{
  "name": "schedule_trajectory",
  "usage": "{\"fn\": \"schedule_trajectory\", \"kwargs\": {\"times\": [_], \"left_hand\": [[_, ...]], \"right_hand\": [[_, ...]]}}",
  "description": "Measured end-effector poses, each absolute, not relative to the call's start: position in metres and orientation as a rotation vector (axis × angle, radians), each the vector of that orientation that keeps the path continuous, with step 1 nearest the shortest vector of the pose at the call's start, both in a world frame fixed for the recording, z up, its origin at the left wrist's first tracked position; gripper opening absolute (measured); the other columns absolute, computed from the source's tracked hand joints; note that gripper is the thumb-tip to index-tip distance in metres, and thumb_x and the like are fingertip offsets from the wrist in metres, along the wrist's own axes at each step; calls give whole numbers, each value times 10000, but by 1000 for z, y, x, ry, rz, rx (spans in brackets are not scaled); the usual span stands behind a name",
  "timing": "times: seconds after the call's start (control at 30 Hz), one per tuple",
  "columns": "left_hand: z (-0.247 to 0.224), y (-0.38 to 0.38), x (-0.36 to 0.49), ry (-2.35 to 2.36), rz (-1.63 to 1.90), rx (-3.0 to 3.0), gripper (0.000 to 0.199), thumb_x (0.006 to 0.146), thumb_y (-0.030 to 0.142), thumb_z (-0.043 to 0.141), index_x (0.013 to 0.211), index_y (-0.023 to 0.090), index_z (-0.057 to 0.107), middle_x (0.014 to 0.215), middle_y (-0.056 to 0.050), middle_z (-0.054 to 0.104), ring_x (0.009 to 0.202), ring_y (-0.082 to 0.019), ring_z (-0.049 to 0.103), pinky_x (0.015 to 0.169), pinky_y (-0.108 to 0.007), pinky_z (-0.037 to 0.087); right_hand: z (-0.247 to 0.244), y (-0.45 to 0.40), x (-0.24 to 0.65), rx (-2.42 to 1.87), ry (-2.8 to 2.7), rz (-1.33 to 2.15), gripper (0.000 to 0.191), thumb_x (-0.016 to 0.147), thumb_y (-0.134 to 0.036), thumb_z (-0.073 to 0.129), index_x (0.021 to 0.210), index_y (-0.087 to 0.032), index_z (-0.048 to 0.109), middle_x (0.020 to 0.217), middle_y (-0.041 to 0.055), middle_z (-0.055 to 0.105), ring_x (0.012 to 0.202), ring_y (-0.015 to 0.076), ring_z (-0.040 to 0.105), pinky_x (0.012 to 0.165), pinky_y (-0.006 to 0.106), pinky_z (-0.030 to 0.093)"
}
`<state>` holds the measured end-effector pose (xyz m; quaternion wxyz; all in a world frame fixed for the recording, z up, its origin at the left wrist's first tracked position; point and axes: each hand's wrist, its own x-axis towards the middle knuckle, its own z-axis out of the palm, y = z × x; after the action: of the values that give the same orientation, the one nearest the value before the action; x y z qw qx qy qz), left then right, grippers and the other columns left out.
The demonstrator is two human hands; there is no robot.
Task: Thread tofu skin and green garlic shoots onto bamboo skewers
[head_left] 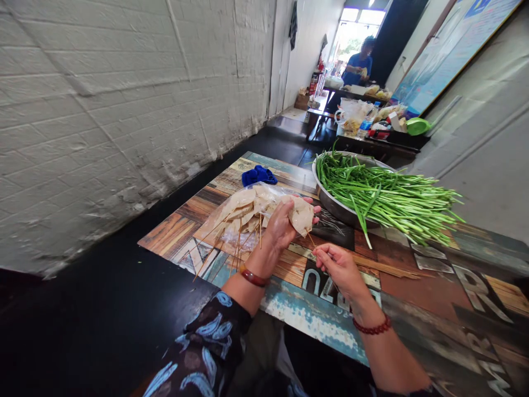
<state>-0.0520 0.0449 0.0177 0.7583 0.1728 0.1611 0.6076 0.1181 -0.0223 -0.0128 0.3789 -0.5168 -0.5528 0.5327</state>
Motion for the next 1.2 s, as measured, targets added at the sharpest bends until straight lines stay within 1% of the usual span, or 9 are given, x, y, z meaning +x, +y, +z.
{"fn": "schedule_trajectory", "kwargs": {"times": [0.17,0.33,0.47,0.63,0.83,0.93,1.07,1.13,1.2], "left_hand": [[19,44,-50,369,1325,384,90,874,219,579,946,165,580,1004,-100,723,1035,-331,717,895,-534,570],[17,44,-49,374,1312,398,97,887,229,565,951,157,579,983,-106,728,1039,-327,714,879,-513,582],[15,45,-49,368,1311,391,111,881,240,589,957,160,578,996,-104,730,1026,-316,719,881,-509,584],[15,45,-48,377,1329,413,119,870,253,610,945,167,574,995,-98,726,1001,-317,726,843,-498,597],[16,44,-46,413,1303,386,138,849,257,630,939,169,573,988,-95,727,977,-309,732,859,-500,594],[14,44,-45,423,1304,401,150,863,267,629,963,168,577,1010,-96,729,982,-311,731,858,-502,591],[12,44,-46,410,1305,404,216,876,321,647,1015,171,579,1082,-116,723,997,-318,728,826,-475,596],[11,43,-45,411,1301,413,244,858,323,674,1022,167,582,1109,-126,719,986,-316,729,814,-455,595],[10,42,-45,414,1300,436,271,823,289,709,1030,159,591,1141,-138,712,972,-308,731,807,-430,589]], "right_hand": [[-13,-22,118,-1329,-1440,1331,510,769,-677,674,821,-170,687,619,19,605,568,135,525,551,265,418],[-12,-21,118,-1336,-1454,1287,476,785,-647,676,813,-173,691,623,19,611,578,138,540,557,266,425],[-12,-21,119,-1342,-1476,1252,489,788,-657,666,810,-169,697,612,18,610,566,137,539,553,266,434],[-11,-21,118,-1347,-1478,1262,495,784,-665,668,814,-171,693,605,20,616,553,137,541,537,263,440],[-12,-20,117,-1339,-1466,1253,481,790,-655,667,820,-176,697,610,22,622,560,142,553,541,266,450],[-12,-21,117,-1324,-1453,1268,474,794,-642,675,826,-170,705,613,20,620,559,136,551,539,261,449],[-9,-24,119,-1315,-1431,1308,461,794,-616,694,851,-159,718,634,23,629,567,128,544,543,254,443],[-8,-25,120,-1309,-1426,1315,457,798,-605,697,877,-157,728,653,26,637,580,128,548,557,255,450],[-7,-26,122,-1301,-1422,1310,456,800,-602,699,895,-157,735,667,29,642,591,130,551,561,256,453]]}}
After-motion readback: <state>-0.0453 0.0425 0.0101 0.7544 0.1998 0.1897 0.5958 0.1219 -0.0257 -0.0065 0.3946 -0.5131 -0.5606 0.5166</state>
